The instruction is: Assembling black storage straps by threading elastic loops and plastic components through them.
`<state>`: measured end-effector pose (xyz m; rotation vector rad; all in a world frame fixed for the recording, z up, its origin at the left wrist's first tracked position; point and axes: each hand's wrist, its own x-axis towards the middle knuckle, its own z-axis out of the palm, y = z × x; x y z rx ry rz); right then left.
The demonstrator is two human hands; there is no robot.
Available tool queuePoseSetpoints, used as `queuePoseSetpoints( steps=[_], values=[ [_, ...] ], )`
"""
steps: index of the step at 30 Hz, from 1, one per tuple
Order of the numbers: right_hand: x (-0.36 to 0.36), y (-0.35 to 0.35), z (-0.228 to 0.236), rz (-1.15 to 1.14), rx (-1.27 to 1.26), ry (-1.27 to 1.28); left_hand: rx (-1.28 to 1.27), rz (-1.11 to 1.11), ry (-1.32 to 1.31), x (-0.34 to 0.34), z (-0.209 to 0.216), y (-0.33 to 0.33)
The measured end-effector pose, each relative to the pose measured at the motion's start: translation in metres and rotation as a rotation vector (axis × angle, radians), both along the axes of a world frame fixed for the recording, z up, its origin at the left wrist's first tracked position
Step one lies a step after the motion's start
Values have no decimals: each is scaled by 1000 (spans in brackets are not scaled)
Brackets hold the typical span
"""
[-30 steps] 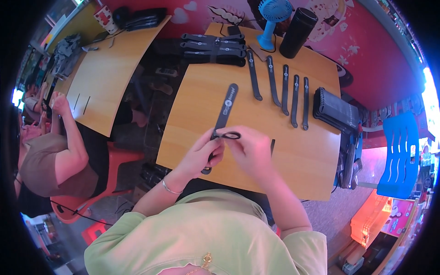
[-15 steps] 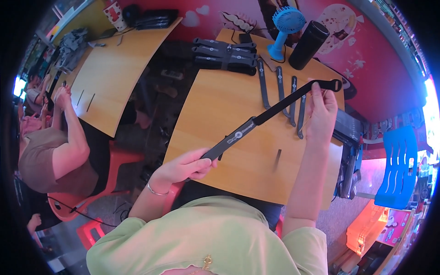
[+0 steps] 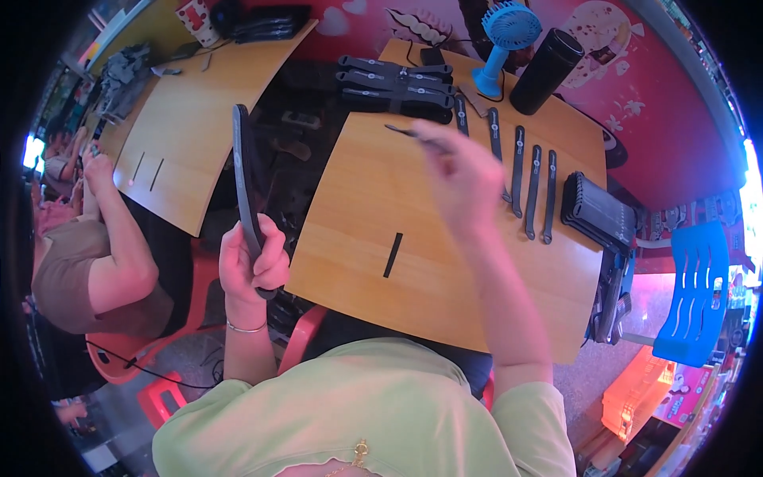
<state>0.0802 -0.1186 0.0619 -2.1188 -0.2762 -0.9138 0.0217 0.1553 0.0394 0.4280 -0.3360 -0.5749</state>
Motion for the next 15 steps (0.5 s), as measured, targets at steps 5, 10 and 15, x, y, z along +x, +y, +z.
queuePoseSetpoints(
  steps=[5, 10, 15],
  values=[
    [9, 41, -63, 213, -393, -38, -9, 12, 85, 3, -3, -8],
    [3, 64, -108, 219, -613, 270, 45, 146, 166, 3, -5, -19],
    [7, 73, -102, 234, -584, 347, 106, 219, 186, 7, -6, -21]
  ],
)
